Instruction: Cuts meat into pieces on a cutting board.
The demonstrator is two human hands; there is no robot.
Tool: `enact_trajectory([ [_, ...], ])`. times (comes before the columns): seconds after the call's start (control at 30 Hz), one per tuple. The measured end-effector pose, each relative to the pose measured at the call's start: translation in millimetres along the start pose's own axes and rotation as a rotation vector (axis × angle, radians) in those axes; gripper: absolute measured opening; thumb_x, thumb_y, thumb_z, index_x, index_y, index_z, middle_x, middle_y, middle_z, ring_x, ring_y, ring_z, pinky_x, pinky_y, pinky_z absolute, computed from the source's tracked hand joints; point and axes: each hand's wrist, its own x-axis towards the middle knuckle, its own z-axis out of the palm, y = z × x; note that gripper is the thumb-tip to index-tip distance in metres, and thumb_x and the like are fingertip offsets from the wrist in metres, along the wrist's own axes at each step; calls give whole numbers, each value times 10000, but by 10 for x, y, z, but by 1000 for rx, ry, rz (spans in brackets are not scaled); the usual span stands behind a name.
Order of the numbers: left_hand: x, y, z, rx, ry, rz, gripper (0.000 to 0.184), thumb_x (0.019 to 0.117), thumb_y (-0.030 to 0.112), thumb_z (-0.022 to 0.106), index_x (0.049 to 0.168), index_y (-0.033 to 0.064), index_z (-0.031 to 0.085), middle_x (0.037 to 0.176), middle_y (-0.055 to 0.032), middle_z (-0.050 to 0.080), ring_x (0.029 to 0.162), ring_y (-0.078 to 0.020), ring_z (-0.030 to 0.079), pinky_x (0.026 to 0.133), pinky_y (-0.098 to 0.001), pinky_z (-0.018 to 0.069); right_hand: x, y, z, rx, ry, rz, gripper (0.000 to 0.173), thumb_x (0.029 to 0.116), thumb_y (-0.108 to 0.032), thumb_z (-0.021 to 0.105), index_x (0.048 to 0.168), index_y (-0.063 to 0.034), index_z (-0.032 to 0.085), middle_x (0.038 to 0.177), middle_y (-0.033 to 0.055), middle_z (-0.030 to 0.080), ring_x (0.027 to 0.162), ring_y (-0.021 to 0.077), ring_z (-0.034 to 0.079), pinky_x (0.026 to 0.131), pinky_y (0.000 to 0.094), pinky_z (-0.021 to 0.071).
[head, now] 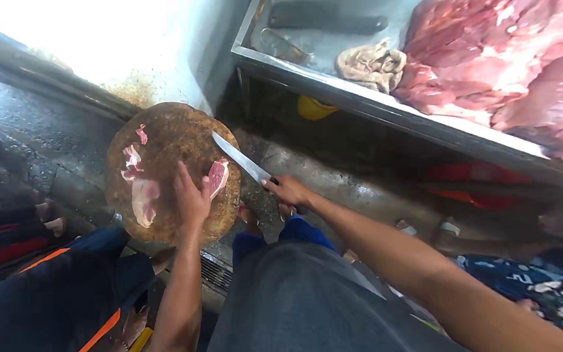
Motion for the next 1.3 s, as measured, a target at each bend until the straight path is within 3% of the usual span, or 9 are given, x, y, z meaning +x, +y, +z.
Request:
enact_trajectory([
  [0.07, 118, 127, 110, 34, 139, -13, 775, 1056, 459, 415, 1659, 108, 76, 1697, -160, 193, 1532, -319, 292, 1220, -542, 310, 301, -227, -114, -35, -3, -46, 644, 1062, -604, 407, 1011, -12, 655, 771, 176, 623, 644, 310, 629, 625, 521, 545],
  [0.27, 429, 226, 717, 330, 113, -136, 763, 1057, 596, 232, 1668, 232, -44, 1731, -46, -157, 1599, -320, -55, 1197, -736, 95, 786, -993, -228, -200, -82, -65, 650, 1054, -611, 414, 1046, -5, 651, 892, 203, 660, 734, 335, 676, 651, 536, 560],
  [0.47, 460, 250, 781, 419, 65, -141, 687, 1074, 533, 188, 1671, 265, -22, 1730, -36, -166, 1597, -314, -95, 1211, -718, 44, 685, -765, -187, -280, -129, -91, 631, 1054, -600, 428, 986, -19, 666, 866, 187, 664, 784, 348, 683, 690, 570, 551],
  [0.6, 500, 280, 793, 451, 53, -155, 686, 1056, 538, 198, 1673, 285, 36, 1736, -60, -124, 1596, -343, -73, 1208, -719, 45, 404, -130, -46, -262, -55, -113, 618, 1036, -629, 443, 963, -63, 681, 784, 162, 659, 721, 331, 685, 648, 574, 566],
  [0.73, 538, 236, 759, 470, 28, -152, 690, 1055, 580, 182, 1672, 305, 42, 1736, -63, -125, 1591, -371, -80, 1190, -751, 52, 149, -60, -51, -296, -210, -24, 612, 1068, -581, 408, 1039, -21, 653, 872, 175, 647, 803, 325, 664, 750, 554, 543],
  [0.9, 513, 231, 790, 469, 38, -152, 670, 1060, 558, 195, 1670, 328, 41, 1732, -46, -152, 1586, -365, -124, 1196, -742, 14, 425, -402, 302, -213, -216, -9, 637, 1042, -638, 409, 919, -49, 619, 655, 125, 595, 485, 232, 584, 487, 419, 526],
  [1.1, 505, 186, 784, 438, 88, -117, 728, 1031, 645, 219, 1669, 334, 59, 1736, -38, -133, 1590, -356, -104, 1211, -721, 19, 73, -167, 317, -230, -312, 14, 603, 1068, -598, 396, 1010, -42, 622, 722, 98, 566, 540, 206, 567, 537, 404, 518],
  [1.23, 456, 120, 706, 177, 186, -84, 777, 1022, 648, 272, 1672, 252, 114, 1741, -65, -76, 1600, -309, -69, 1251, -646, 7, 345, -402, 474, -231, -301, -29, 624, 1065, -601, 394, 889, -46, 618, 635, 92, 554, 469, 190, 534, 489, 382, 499],
  [1.3, 308, 2, 525, -121, 352, -20, 708, 1055, 466, 383, 1646, 111, 224, 1733, -134, 48, 1597, -306, 70, 1279, -572, 127, 407, -358, 478, -245, -292, -41, 639, 1058, -621, 391, 888, -43, 606, 634, 106, 551, 472, 205, 542, 488, 395, 504],
])
